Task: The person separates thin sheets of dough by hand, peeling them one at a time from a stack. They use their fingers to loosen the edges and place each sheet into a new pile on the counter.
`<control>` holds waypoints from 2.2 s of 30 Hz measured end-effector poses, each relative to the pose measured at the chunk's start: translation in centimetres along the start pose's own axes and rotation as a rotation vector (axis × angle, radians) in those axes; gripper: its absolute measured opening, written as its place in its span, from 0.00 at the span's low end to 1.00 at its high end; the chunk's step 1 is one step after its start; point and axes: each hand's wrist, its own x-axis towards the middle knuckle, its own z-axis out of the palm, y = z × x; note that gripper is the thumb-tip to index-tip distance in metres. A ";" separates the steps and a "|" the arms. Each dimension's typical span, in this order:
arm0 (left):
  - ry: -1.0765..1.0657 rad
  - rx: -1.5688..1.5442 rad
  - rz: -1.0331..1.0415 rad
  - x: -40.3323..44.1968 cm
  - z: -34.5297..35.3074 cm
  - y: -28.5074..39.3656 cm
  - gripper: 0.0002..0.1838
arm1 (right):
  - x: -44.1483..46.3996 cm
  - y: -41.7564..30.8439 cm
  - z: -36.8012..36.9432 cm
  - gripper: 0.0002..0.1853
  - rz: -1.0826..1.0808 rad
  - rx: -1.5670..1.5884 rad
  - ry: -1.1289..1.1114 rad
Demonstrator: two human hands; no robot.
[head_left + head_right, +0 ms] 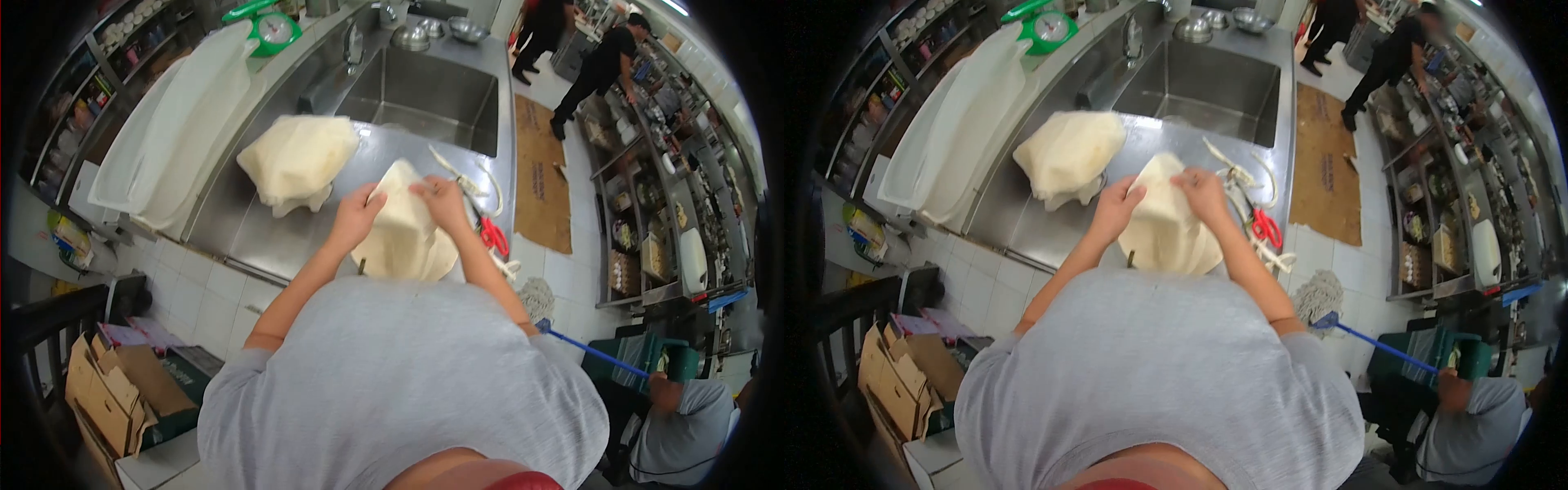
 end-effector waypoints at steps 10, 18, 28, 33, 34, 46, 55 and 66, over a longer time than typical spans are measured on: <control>-0.173 -0.087 -0.199 1.7 -0.2 0.7 0.16 | -2.0 -3.9 0.6 0.14 -0.088 -0.068 -0.043; -0.155 -0.088 -0.188 1.8 -0.1 -1.4 0.16 | -0.7 -1.2 1.3 0.15 0.010 -0.063 -0.114; -0.143 -0.148 -0.258 0.5 0.2 -1.1 0.16 | -1.5 -0.6 2.9 0.15 -0.075 -0.004 -0.078; -0.105 -0.192 -0.247 0.4 0.0 -0.3 0.17 | -1.3 -1.6 2.8 0.15 -0.029 -0.017 -0.031; -0.107 -0.200 -0.253 0.4 0.0 -0.5 0.17 | -1.3 -1.4 3.0 0.15 -0.029 0.031 -0.030; -0.192 -0.291 -0.315 -0.1 -0.7 -0.2 0.17 | -0.7 -0.5 1.6 0.12 0.130 0.196 -0.124; -0.108 -0.023 -0.189 0.9 -1.9 0.2 0.14 | -1.8 -1.9 2.9 0.16 -0.096 -0.069 0.005; -0.101 -0.356 -0.180 1.1 -1.0 0.3 0.13 | -1.4 -2.2 2.0 0.27 0.194 0.239 -0.205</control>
